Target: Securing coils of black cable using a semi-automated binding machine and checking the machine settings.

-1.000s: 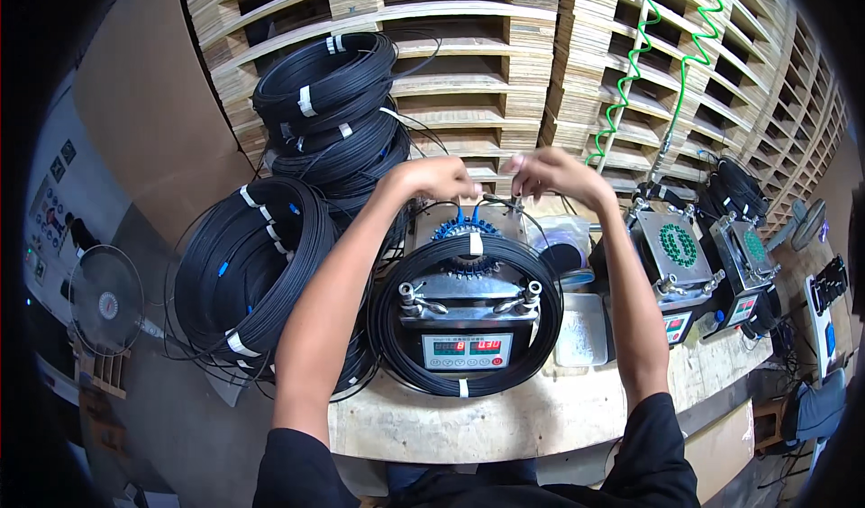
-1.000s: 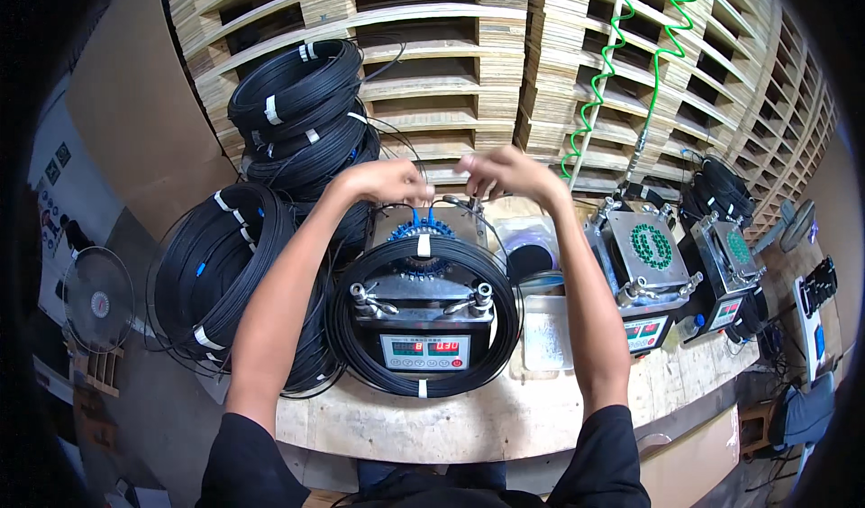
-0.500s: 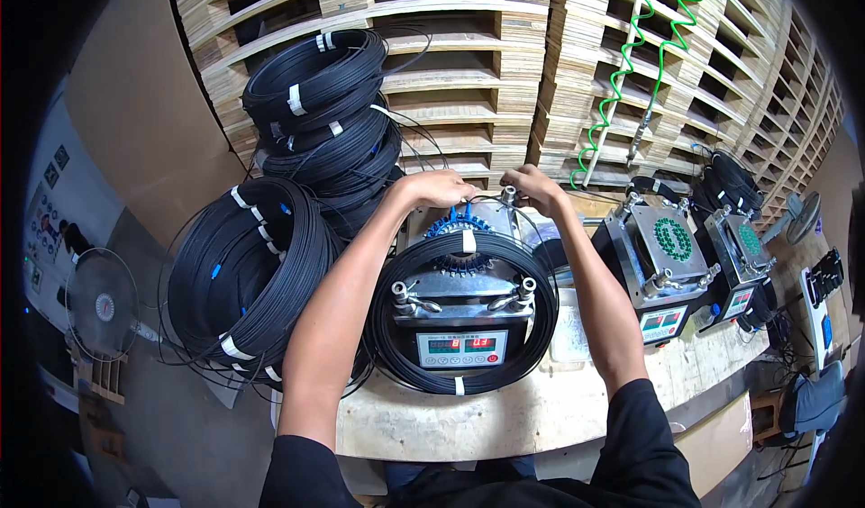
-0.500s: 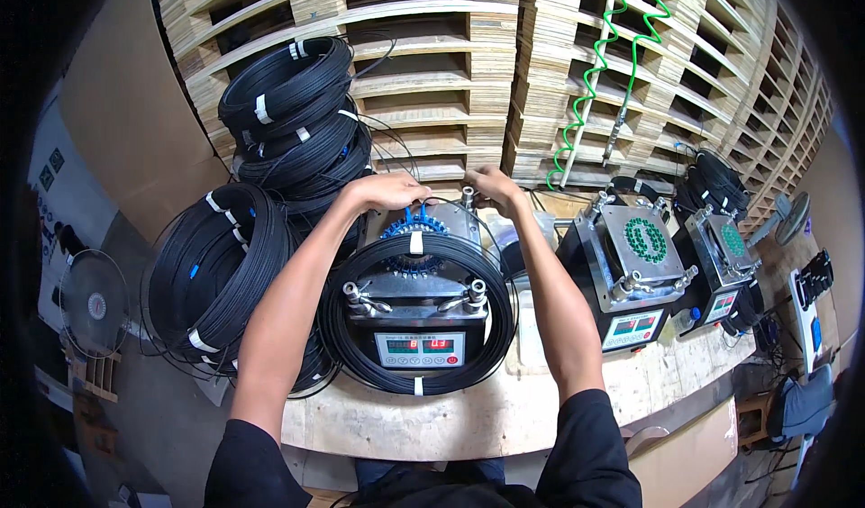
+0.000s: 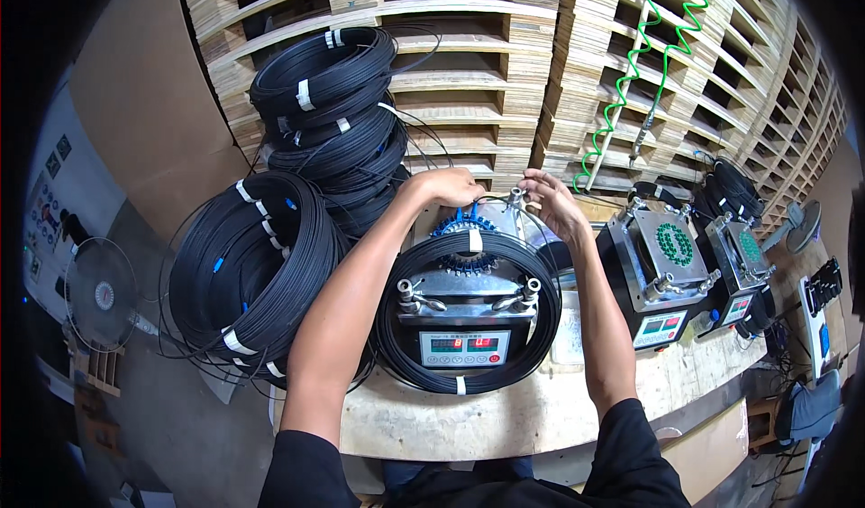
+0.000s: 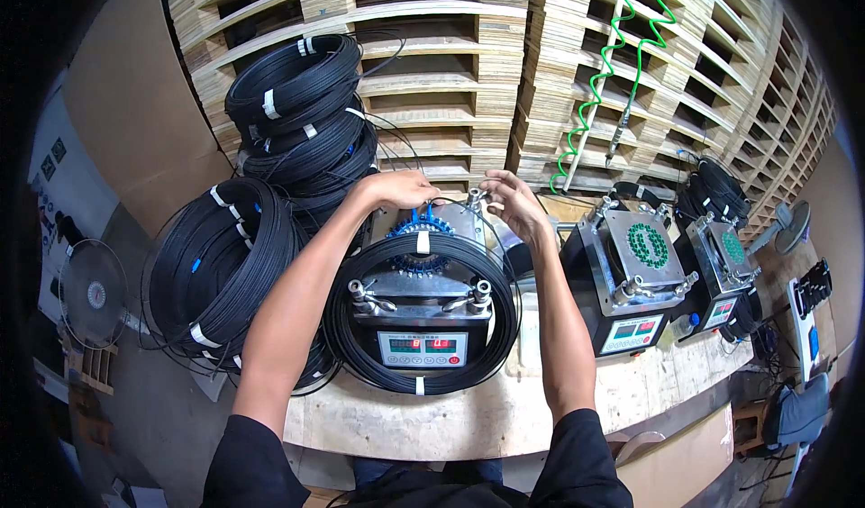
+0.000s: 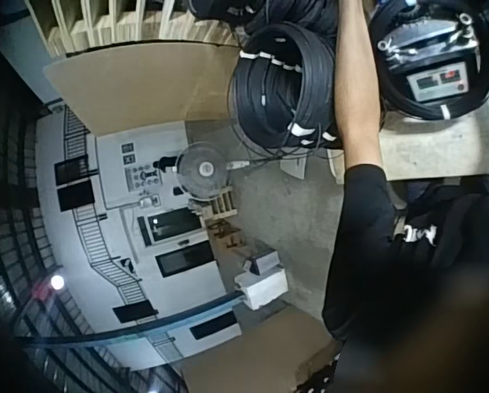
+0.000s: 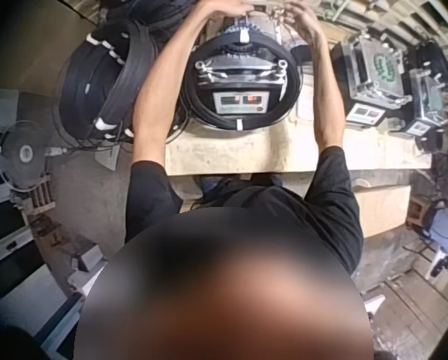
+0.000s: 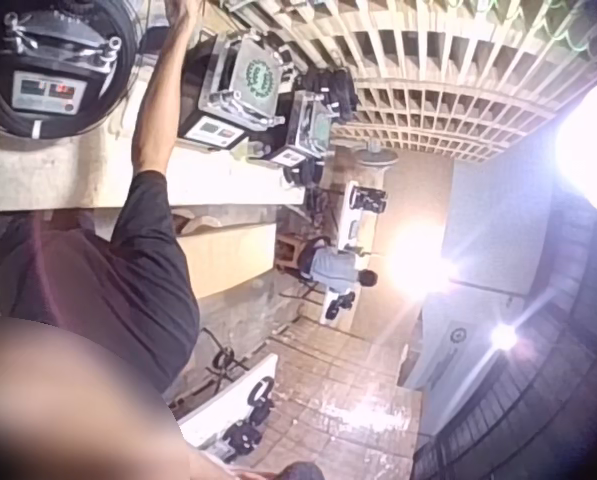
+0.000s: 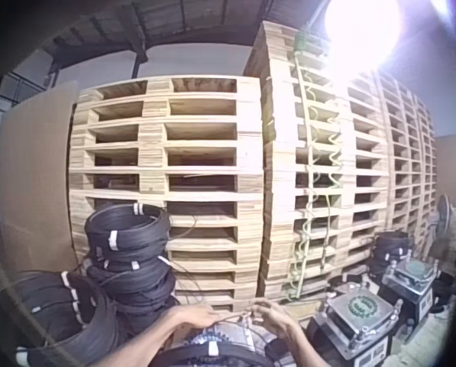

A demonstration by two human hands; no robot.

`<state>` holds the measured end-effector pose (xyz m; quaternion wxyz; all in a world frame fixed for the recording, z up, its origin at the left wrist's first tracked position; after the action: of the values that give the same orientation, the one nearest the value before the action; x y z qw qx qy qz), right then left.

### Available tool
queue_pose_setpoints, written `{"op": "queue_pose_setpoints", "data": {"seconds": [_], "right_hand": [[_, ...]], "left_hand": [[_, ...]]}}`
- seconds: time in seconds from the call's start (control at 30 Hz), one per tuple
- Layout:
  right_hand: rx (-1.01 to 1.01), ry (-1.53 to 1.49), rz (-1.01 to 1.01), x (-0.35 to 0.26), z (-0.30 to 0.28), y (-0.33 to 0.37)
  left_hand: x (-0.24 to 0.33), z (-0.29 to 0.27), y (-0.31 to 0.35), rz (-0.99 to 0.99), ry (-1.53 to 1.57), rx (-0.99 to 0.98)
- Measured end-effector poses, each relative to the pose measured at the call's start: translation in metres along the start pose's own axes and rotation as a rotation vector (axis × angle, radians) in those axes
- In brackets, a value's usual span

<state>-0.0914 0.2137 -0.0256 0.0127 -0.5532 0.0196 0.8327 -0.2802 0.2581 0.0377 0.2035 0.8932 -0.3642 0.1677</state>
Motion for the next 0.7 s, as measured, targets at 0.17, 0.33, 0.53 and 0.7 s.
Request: {"op": "queue_pose_setpoints", "data": {"seconds": [0.17, 0.33, 0.53, 0.7], "right_hand": [[0.035, 0.493, -0.062, -0.011, -0.008, -0.015], [0.021, 0.297, -0.06, -0.015, 0.018, 0.012], [-0.055, 0.515, -0.092, -0.016, 0.0, 0.002], [-0.009, 0.336, -0.069, -0.018, 0.02, 0.015]], "left_hand": [[0.008, 0.002, -0.005, 0.06, -0.001, 0.007], [-0.009, 0.0, 0.0, 0.03, 0.041, 0.045], [-0.002, 0.002, -0.014, 0.041, 0.01, -0.015], [0.001, -0.003, 0.001, -0.002, 0.026, -0.06]]}}
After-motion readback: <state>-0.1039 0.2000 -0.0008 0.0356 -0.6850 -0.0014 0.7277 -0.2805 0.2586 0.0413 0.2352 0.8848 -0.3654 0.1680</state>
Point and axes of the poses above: each hand's wrist, its own y-axis away from the middle knuckle, its own z-axis out of the palm, x = y × z, the point moved 8 cm from there along -y, towards the middle knuckle, and after that the axes turned 2 degrees about x, right-handed, at the moved point
